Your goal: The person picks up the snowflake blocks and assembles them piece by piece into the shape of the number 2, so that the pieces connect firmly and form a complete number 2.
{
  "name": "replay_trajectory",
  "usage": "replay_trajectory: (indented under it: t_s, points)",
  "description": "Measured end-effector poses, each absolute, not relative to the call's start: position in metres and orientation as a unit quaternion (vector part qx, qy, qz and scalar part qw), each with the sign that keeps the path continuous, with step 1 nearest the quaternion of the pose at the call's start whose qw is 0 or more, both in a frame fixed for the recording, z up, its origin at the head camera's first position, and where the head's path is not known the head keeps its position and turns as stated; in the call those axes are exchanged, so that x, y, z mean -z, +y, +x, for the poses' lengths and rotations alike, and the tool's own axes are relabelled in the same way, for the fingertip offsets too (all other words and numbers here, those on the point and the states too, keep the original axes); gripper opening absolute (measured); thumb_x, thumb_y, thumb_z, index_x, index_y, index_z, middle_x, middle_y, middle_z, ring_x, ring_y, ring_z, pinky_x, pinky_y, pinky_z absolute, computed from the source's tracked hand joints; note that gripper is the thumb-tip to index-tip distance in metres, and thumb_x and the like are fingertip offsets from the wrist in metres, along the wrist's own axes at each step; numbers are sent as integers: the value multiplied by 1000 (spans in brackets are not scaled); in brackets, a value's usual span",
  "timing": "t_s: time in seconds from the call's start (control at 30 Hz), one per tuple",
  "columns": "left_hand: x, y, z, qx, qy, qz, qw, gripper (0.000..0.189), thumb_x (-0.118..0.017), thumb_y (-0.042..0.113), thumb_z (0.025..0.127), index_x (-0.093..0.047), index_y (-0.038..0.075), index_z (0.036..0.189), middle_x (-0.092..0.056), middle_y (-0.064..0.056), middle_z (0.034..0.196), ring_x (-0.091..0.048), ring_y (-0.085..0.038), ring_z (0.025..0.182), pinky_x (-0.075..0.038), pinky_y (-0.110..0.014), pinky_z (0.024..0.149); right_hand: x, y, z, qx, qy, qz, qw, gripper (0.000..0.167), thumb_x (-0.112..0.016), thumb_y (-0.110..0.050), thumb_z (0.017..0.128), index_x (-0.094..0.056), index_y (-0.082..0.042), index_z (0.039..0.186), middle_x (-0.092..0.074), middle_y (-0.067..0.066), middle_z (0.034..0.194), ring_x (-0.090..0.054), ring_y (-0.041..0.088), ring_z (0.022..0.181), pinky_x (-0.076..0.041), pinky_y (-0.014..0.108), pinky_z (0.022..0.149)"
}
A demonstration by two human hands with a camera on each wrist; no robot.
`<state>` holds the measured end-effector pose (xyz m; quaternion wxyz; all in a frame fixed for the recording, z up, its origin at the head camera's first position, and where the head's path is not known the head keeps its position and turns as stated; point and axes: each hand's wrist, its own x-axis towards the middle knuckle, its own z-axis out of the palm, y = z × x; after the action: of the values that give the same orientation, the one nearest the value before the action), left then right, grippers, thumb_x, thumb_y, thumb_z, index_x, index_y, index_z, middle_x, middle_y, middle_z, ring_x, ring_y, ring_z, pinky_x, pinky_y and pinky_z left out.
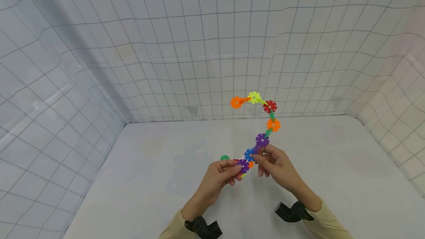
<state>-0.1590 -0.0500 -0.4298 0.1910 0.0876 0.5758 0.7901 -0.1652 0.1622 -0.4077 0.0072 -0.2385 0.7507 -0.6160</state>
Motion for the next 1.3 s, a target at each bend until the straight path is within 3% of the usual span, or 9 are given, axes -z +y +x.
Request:
replay_trajectory:
  t_s: [0.1, 0.17, 0.37, 0.5, 0.63, 0.93, 1.13, 1.3]
  points:
    - [431, -49, -159, -780, 598, 92, 158, 24, -67, 12, 89, -63, -8, 102, -68, -7, 78, -63, -12, 69, -48, -21, 58, 406, 162, -164, 617, 752, -231, 7, 10, -55, -9, 97, -54, 1, 95, -57, 7, 60, -52, 17, 49, -42, 26, 44]
    - [432, -49, -158, -767, 624, 107, 108, 22, -69, 11, 87, -65, -6, 100, -69, -8, 79, -64, -15, 69, -49, -22, 58, 406, 162, -164, 617, 754, -225, 9, 11, -55, -10, 97, -54, 1, 95, -57, 7, 60, -53, 17, 50, -43, 27, 45]
    - [426, -45, -153, -676, 687, 233, -129, 9, -73, -3, 80, -71, -1, 88, -68, -9, 78, -62, -19, 62, -52, -29, 53, 406, 161, -164, 621, 754, -214, 5, 13, -56, -11, 97, -53, 1, 94, -57, 12, 64, -54, 18, 51, -44, 28, 45]
    - [413, -43, -148, -628, 684, 293, -227, 14, -73, -14, 74, -70, -6, 84, -67, -12, 75, -61, -18, 64, -52, -30, 51, 407, 160, -163, 622, 752, -216, -8, 11, -56, -9, 96, -53, 1, 93, -57, 15, 66, -55, 18, 50, -44, 29, 44]
    - [409, -42, -145, -605, 686, 310, -260, 17, -75, -16, 69, -71, -7, 83, -67, -12, 73, -61, -16, 62, -51, -26, 50, 409, 159, -162, 622, 751, -221, -14, 14, -58, -10, 95, -54, 3, 93, -57, 12, 65, -54, 18, 50, -44, 28, 43]
    - [441, -43, -157, -546, 686, 351, -330, 25, -80, -12, 65, -73, -2, 87, -71, -9, 78, -65, -11, 64, -50, -17, 53, 409, 154, -159, 625, 743, -240, -16, 10, -58, -6, 94, -54, 0, 87, -57, 7, 62, -53, 17, 49, -42, 27, 42]
    - [444, -41, -157, -513, 677, 379, -367, 15, -78, 2, 77, -74, -3, 89, -71, -7, 77, -64, -8, 62, -49, -15, 55, 410, 154, -159, 635, 728, -260, -9, 12, -56, -2, 94, -55, 2, 83, -57, 9, 64, -53, 16, 48, -42, 26, 41]
    - [444, -41, -157, -502, 676, 388, -375, 15, -76, 8, 81, -74, -4, 89, -71, -7, 76, -62, -7, 59, -49, -14, 55, 410, 156, -161, 636, 724, -267, 2, 12, -56, -3, 95, -55, 3, 84, -57, 9, 64, -55, 22, 48, -42, 27, 41]
